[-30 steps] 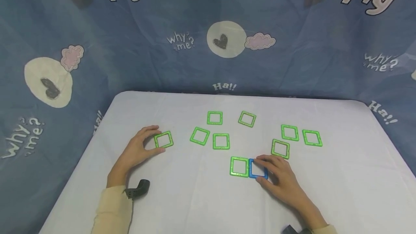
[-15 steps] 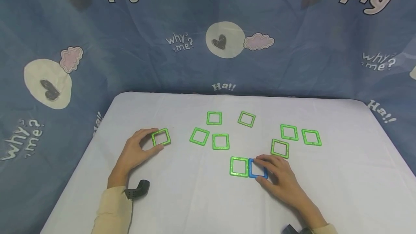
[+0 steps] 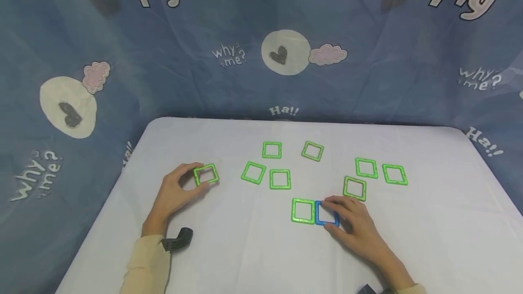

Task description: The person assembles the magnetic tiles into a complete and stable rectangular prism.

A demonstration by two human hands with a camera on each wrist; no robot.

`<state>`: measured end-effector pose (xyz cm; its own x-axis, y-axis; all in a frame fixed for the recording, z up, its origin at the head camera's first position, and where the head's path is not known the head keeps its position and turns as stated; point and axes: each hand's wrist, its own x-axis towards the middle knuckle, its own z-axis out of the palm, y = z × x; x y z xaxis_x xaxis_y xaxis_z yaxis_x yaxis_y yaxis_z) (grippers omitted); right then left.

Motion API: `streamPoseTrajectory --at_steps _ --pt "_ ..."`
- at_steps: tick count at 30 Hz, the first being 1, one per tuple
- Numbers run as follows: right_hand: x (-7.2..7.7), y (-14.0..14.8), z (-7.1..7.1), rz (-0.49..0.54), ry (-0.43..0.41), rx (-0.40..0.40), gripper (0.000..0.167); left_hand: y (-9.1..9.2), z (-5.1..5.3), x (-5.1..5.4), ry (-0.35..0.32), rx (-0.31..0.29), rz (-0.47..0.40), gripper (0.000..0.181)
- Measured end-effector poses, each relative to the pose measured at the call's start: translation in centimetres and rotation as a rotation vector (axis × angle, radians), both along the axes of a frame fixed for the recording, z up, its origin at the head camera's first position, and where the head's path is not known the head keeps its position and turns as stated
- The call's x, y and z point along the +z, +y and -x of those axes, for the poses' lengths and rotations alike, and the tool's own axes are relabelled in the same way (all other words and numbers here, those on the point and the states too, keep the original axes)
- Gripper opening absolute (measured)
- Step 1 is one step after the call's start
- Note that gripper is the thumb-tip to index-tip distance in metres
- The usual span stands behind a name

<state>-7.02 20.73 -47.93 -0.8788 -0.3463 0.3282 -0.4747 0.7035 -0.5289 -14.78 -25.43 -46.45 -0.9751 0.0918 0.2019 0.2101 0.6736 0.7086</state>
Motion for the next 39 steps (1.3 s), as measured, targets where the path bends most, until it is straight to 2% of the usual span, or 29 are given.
streamPoseTrajectory --at_steps 5,9,17,23,32,39 --pt "-0.3 0.1 -0.4 -0.006 -0.013 0.002 0.049 1.8 -0.6 -0.3 -0.002 -0.062 -0.026 0.053" --pt "-0.4 0.0 -0.2 0.000 0.014 0.006 0.049 3.1 -0.7 -0.3 0.000 -0.108 -0.027 0.053" --pt "-0.4 0.0 0.0 0.021 0.033 0.005 0.050 3.8 -0.7 -0.5 0.027 -0.131 -0.019 0.052" --pt "-0.2 0.0 0.0 0.011 0.013 0.004 0.050 4.5 -0.7 -0.5 0.094 -0.174 0.004 0.053" --pt "-0.4 -0.1 0.1 0.037 0.053 0.005 0.050 5.7 -0.8 -0.7 0.198 -0.223 -0.016 0.055" --pt "0.0 -0.1 0.0 0.002 -0.003 -0.002 0.050 7.1 -1.1 -0.5 0.218 -0.274 -0.023 0.055"
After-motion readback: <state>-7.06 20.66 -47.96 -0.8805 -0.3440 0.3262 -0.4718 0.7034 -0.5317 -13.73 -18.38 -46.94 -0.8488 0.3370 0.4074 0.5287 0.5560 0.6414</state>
